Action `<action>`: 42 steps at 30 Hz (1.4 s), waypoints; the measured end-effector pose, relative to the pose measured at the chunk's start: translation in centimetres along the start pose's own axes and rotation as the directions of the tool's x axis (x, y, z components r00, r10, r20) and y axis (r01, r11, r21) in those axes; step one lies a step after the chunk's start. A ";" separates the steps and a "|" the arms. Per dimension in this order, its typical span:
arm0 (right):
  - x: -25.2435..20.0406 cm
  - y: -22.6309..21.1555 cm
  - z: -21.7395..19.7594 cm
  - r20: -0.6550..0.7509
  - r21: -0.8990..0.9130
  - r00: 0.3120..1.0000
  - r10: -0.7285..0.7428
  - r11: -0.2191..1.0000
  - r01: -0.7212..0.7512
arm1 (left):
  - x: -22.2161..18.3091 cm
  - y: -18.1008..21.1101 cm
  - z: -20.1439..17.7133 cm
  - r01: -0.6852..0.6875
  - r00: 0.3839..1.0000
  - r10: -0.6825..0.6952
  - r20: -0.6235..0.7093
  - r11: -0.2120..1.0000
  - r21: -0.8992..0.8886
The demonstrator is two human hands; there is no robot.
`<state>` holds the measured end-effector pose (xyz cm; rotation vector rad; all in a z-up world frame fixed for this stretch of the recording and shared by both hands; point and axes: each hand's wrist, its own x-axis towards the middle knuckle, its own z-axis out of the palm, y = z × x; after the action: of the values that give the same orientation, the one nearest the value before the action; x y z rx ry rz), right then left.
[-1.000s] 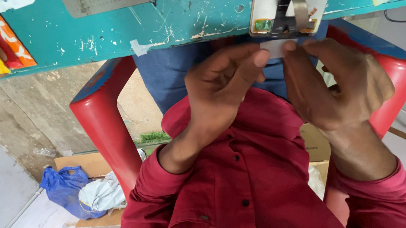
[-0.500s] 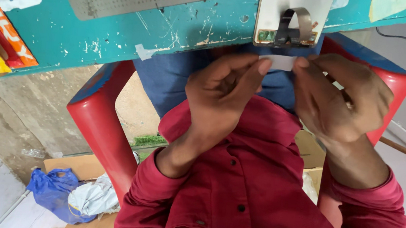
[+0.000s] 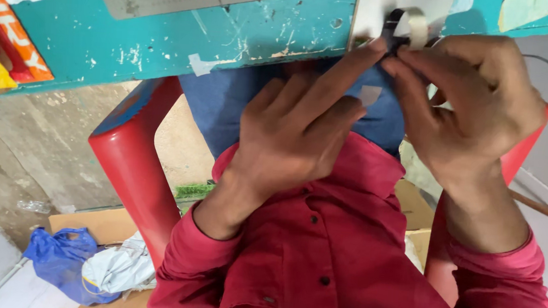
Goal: The person applies adhesive tape to a small electronic component and then applies a line of sealant along the edges of a disassembled smartphone chassis.
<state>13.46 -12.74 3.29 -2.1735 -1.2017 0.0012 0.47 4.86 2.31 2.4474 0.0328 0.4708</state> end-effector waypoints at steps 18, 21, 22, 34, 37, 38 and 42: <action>2.8 -0.6 -0.9 0.249 0.547 0.810 0.532 0.613 -0.571 | -1.3 -0.6 1.9 0.049 0.999 -0.045 -0.024 0.984 0.172; 2.1 -0.2 -1.1 0.262 0.489 0.844 0.468 0.690 -0.534 | -1.4 -0.6 2.0 0.065 0.998 -0.061 -0.028 0.987 0.145; 1.9 0.1 -1.2 0.258 0.477 0.875 0.410 0.733 -0.485 | -1.4 -0.7 2.0 0.065 0.998 -0.062 -0.028 0.987 0.146; 1.7 0.9 -1.0 0.245 0.338 0.968 0.051 0.931 -0.135 | -2.1 -0.9 2.3 0.093 0.995 -0.089 -0.046 0.989 0.115; 1.2 1.5 -0.8 0.242 0.373 0.967 0.076 0.913 -0.165 | -2.0 -0.7 2.4 0.105 0.994 -0.100 -0.041 0.985 0.134; 1.1 1.7 -0.8 0.242 0.384 0.967 0.084 0.907 -0.175 | -2.0 -0.6 2.4 0.109 0.994 -0.105 -0.036 0.985 0.135; 0.4 2.0 -0.5 0.245 0.406 0.962 0.123 0.888 -0.217 | -2.0 -0.5 2.3 0.117 0.993 -0.117 -0.013 0.984 0.134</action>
<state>15.33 -13.48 2.74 -1.9055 -1.0008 0.5408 -0.59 3.57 -0.35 2.5584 0.2159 0.4345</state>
